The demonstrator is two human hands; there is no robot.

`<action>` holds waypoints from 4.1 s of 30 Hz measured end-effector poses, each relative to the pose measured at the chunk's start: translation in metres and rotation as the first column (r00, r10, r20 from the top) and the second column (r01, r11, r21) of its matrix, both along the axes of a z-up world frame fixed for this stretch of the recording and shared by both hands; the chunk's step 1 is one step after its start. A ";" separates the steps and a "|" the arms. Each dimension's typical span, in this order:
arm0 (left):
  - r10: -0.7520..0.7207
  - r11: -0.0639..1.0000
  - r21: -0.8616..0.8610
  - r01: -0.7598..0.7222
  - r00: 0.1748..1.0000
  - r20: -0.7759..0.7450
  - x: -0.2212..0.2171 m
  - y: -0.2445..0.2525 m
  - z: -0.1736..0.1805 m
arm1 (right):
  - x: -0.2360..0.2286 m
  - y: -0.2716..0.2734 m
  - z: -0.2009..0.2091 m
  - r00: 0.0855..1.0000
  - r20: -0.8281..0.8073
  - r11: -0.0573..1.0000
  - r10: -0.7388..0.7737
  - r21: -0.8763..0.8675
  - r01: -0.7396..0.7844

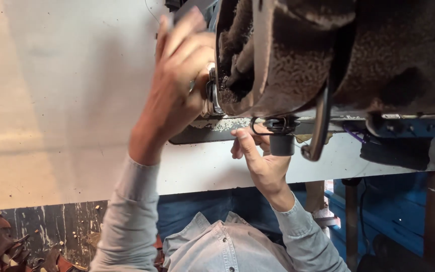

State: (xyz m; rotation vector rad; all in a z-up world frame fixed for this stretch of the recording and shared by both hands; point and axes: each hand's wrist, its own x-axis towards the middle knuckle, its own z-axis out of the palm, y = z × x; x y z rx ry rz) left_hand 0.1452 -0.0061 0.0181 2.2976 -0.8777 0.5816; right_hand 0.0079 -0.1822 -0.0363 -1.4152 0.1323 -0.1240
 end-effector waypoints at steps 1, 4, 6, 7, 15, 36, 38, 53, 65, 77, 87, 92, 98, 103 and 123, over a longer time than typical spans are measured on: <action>0.003 1.000 0.001 -0.003 1.000 -0.001 -0.005 0.003 0.010 | -0.003 -0.003 -0.001 1.000 -0.001 1.000 0.003 0.001 -0.003; 0.289 0.914 0.401 -0.061 0.792 -0.538 -0.023 0.010 0.027 | -0.008 -0.015 -0.006 0.999 -0.032 0.995 0.000 -0.103 -0.004; 0.052 0.993 -0.061 -0.101 0.841 -0.538 -0.044 0.017 0.015 | -0.010 -0.023 -0.011 0.999 -0.032 0.994 -0.002 -0.107 -0.001; 0.055 0.993 -0.060 -0.104 0.840 -0.539 -0.051 0.014 0.009 | -0.008 -0.022 -0.010 0.999 -0.033 0.994 0.000 -0.106 -0.004; 0.035 0.824 -0.454 -0.338 0.832 -0.554 -0.107 -0.003 -0.006 | 0.004 0.007 0.027 0.992 0.009 0.987 0.124 -0.100 -0.122; 0.115 0.781 -0.331 -0.530 0.642 -0.758 -0.180 -0.017 -0.008 | 0.015 0.013 0.029 0.977 -0.193 0.996 0.090 -0.009 -0.093; 0.145 0.805 -0.307 -0.507 0.671 -0.727 -0.186 -0.012 -0.008 | 0.018 0.014 0.028 0.977 -0.195 0.995 0.087 -0.030 -0.094; 0.100 0.844 -0.307 -0.439 0.692 -0.715 -0.120 -0.003 0.004 | 0.024 0.002 0.026 0.961 -0.269 0.996 0.056 -0.045 -0.071; -0.209 0.789 -0.527 -0.316 0.669 -0.714 -0.065 -0.005 0.004 | 0.027 -0.014 0.048 0.978 -0.171 0.984 0.117 -0.112 -0.138; -0.296 0.630 -0.706 -0.323 0.741 -0.603 -0.072 -0.015 -0.022 | 0.025 -0.027 0.026 0.835 0.420 0.088 0.355 -0.904 0.418; 0.051 0.720 -0.471 -0.510 0.715 -0.697 -0.123 -0.027 -0.002 | 0.025 0.012 0.026 0.997 -0.069 0.942 0.035 -0.331 -0.056; 0.052 0.711 -0.444 -0.546 0.670 -0.741 -0.155 -0.021 -0.016 | 0.028 0.013 0.021 0.986 -0.154 0.989 0.066 -0.122 -0.086; 0.018 0.754 -0.453 -0.475 0.704 -0.710 -0.167 -0.013 -0.008 | 0.025 0.014 0.021 0.960 -0.273 0.997 0.060 -0.029 -0.070; -0.029 0.760 -0.496 -0.420 0.741 -0.671 -0.160 -0.010 -0.006 | 0.024 0.012 0.024 0.964 -0.260 0.998 0.059 -0.010 -0.063; -0.272 0.519 -0.740 -0.427 0.738 -0.617 -0.090 -0.022 -0.023 | 0.028 0.003 0.044 1.000 -0.012 0.980 -0.018 -0.199 0.015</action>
